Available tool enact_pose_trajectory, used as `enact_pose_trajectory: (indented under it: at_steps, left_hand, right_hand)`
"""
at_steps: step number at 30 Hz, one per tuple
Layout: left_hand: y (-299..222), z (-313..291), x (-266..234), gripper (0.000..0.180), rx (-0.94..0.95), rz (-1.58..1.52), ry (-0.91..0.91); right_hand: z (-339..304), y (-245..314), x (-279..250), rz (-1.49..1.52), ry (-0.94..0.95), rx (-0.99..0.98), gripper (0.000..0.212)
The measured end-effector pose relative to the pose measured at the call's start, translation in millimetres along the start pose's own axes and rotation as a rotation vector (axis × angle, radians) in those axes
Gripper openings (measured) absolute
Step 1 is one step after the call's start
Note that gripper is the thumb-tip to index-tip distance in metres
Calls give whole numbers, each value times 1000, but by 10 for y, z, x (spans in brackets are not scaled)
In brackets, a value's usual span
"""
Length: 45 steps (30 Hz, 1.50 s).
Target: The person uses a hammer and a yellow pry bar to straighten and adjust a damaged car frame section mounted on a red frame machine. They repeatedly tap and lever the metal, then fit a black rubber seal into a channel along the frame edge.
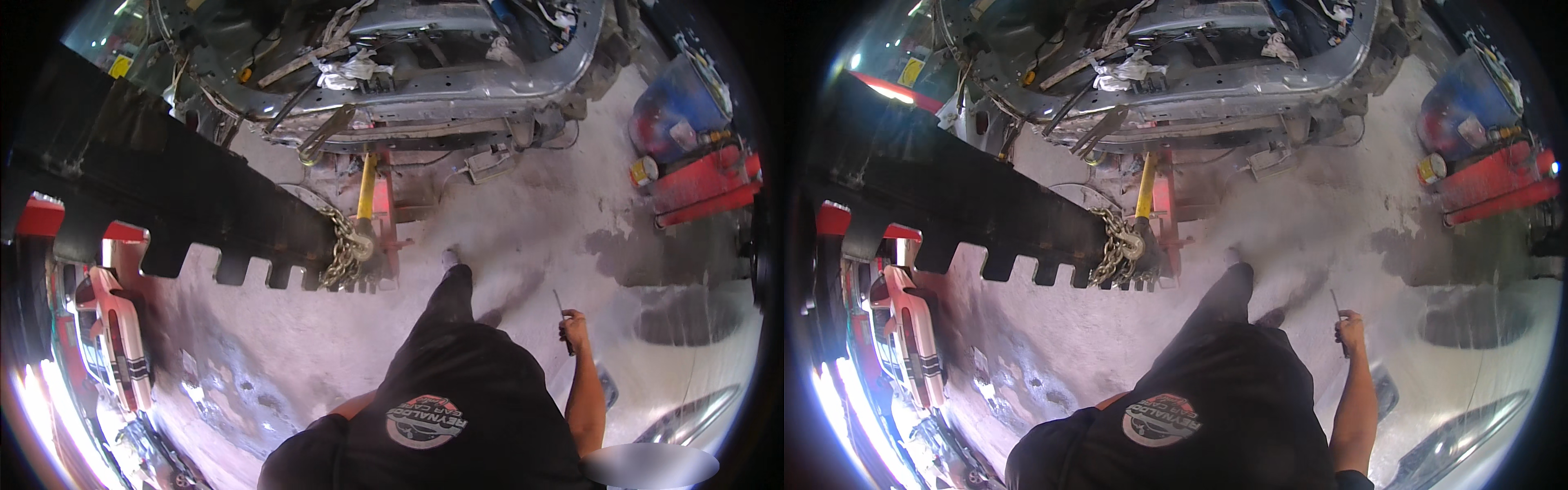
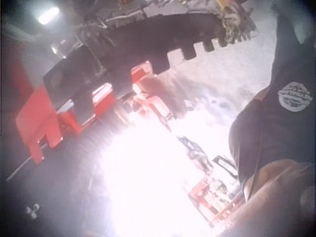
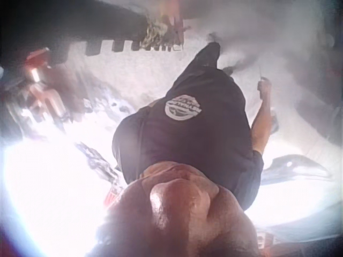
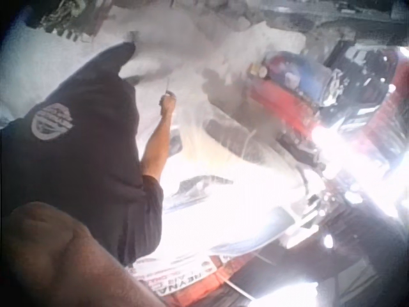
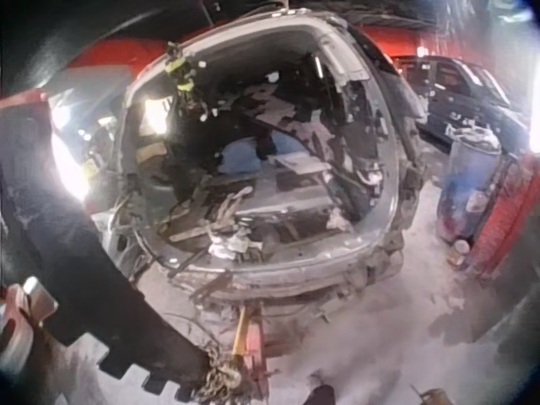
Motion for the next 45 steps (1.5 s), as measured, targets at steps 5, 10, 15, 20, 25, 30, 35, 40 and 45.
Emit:
enact_pose_trajectory:
  at_steps: [5,10,15,20,25,30,35,40,45]
  left_hand:
    - [-1531,1185,-695,30,433,62,-198]
    - [-2839,1047,-2038,31,571,373,-762]
    - [-5057,-1030,-2677,21,993,159,-1231]
    - [-6070,-2409,-3490,26,1071,484,-1911]
    - [-6162,-2338,-4777,39,577,556,-1519]
    - [-5724,-1659,-5436,45,358,301,-967]
    - [-5819,-1450,-5390,51,250,276,-846]
    - [-6022,-1517,-5209,48,238,218,-747]
    - [-5973,-1410,-5357,32,342,305,-803]
  right_hand:
    - [312,716,768,-81,234,-55,35]
    - [729,1803,1063,-115,315,-201,33]
    - [974,2896,1257,-18,428,-233,34]
    - [847,4033,1803,-59,620,-235,21]
    - [1275,4614,2662,-43,749,-489,20]
    - [1063,5474,3350,-133,968,-468,28]
    - [794,5671,3965,49,1112,-294,55]
    - [617,6014,4786,167,1055,-446,62]
    - [318,6485,5424,483,1074,-278,30]
Point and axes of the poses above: each hand's wrist, its own z-axis towards the middle knuckle, its own x-axis out of the palm, y = z × x, the point moved 10 cm from there along z, towards the middle knuckle, and after that the axes turned 7 degrees about -z, right-handed, at the moved point
